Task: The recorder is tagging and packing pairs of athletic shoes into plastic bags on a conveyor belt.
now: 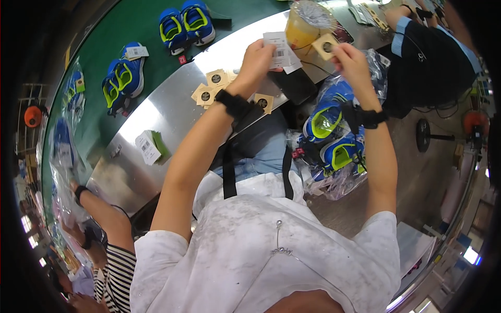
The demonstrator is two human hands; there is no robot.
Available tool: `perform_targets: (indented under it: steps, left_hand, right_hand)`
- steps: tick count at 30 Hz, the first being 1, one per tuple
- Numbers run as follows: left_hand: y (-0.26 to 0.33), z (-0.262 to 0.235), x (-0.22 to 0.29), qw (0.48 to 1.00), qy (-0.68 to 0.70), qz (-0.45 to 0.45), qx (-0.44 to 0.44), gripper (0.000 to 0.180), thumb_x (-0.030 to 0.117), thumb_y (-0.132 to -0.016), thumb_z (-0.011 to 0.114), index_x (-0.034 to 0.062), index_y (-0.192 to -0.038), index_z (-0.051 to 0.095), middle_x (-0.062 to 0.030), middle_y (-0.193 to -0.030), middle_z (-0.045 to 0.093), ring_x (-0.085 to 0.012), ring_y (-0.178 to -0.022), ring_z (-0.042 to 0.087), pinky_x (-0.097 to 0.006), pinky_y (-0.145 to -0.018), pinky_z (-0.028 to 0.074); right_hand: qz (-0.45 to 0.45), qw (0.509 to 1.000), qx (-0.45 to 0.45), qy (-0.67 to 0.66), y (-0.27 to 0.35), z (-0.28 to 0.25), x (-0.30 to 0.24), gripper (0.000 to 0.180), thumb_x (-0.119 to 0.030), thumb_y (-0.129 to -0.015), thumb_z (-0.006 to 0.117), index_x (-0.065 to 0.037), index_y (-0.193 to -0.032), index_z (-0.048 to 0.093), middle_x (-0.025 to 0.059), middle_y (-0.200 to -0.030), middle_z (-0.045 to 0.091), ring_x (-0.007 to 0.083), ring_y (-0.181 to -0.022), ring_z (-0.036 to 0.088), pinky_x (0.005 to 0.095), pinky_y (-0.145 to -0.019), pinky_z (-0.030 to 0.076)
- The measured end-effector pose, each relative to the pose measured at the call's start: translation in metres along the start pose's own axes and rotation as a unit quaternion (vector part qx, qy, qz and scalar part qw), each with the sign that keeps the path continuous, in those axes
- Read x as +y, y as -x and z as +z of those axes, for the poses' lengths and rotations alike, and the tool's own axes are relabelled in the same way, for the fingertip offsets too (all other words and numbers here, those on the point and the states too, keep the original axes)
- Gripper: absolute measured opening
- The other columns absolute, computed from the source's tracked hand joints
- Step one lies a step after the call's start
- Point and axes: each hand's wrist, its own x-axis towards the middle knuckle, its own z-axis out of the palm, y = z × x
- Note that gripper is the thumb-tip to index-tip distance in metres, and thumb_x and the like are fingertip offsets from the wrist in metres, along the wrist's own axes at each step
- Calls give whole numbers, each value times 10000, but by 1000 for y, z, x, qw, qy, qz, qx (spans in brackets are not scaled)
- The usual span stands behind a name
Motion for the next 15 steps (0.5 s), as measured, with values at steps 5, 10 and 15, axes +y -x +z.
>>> perform_targets:
  steps: [5, 10, 15]
  left_hand:
    - [-20, -9, -28, 909, -367, 170, 96, 444, 239, -792, 650, -42, -1113, 529, -159, -747, 654, -306, -704, 661, -378, -635, 532]
    - [36, -18, -4, 818, -523, 225, 86, 618, 338, -771, 685, -8, -1227, 452, -305, -1163, 481, -437, -839, 622, -467, -723, 531]
    - [146, -99, 48, 918, -329, 211, 69, 241, 233, -821, 685, 18, -929, 664, -70, -766, 651, -162, -722, 616, -287, -646, 479]
  right_hand:
    - [-13, 993, -43, 109, 27, 1, -6, 221, -220, -895, 578, -19, -820, 632, 0, -624, 585, 50, -574, 499, 221, -518, 379]
    - [-102, 964, -65, 238, 70, 25, -50, 171, -137, -898, 557, 9, -811, 581, 58, -622, 544, 93, -574, 486, 272, -533, 379]
    - [-138, 954, -119, 237, 100, 53, -99, 156, -109, -882, 569, 27, -806, 562, 80, -635, 550, 125, -575, 505, 275, -534, 393]
